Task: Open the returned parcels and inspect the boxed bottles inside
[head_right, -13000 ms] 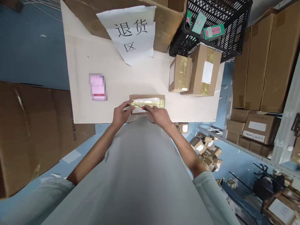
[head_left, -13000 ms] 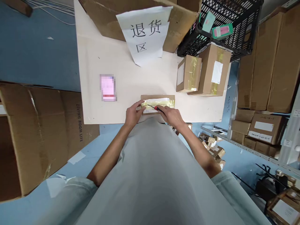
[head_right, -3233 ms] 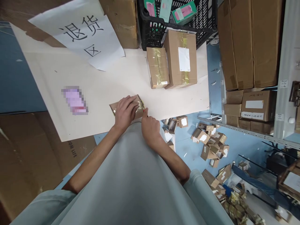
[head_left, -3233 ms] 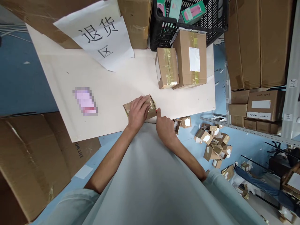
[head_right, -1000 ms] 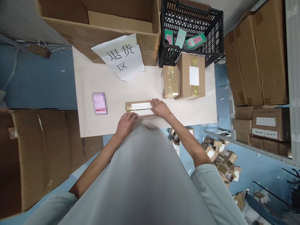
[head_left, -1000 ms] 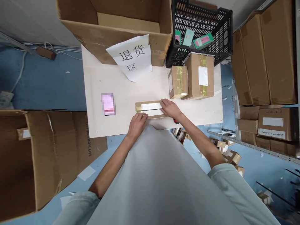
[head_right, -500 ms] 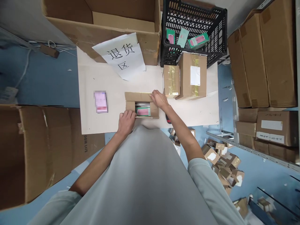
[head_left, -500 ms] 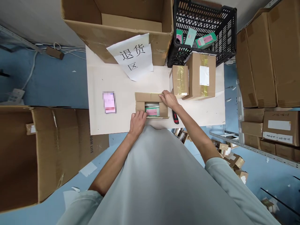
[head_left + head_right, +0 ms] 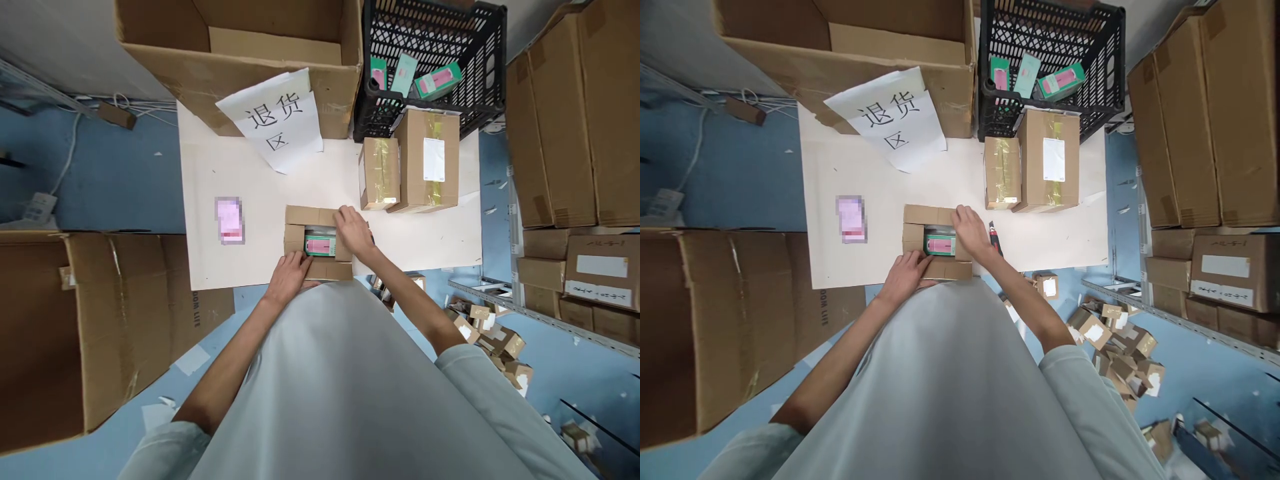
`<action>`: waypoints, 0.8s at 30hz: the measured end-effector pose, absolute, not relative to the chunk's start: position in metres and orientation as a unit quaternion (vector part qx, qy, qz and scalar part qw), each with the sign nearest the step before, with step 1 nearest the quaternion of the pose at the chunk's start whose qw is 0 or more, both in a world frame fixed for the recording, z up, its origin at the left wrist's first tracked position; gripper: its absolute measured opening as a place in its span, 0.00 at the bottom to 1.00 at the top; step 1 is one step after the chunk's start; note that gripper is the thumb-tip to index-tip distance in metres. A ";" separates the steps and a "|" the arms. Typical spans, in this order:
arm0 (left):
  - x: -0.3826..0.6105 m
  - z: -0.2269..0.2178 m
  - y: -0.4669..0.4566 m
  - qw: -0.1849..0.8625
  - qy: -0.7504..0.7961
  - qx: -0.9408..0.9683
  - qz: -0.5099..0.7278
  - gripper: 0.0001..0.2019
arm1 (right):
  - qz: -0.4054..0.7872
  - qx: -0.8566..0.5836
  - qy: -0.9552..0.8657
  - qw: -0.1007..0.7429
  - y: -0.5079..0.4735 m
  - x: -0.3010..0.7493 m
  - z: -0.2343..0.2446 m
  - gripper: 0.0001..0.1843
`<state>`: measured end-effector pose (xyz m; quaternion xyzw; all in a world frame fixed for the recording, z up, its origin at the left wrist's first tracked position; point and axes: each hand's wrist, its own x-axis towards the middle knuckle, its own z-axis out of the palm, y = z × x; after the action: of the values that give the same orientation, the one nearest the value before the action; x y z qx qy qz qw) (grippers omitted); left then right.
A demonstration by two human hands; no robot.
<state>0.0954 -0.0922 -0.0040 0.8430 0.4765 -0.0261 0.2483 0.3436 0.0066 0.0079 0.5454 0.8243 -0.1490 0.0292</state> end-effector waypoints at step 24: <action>0.056 -0.020 -0.091 0.334 0.611 0.706 0.130 0.33 | -0.283 0.627 0.726 -0.001 -0.119 0.386 -0.017 0.46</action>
<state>0.0558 -0.0907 -0.0199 0.7063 0.6108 0.1295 0.3336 0.3860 -0.1187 -0.0167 0.6273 0.7256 -0.2830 -0.0012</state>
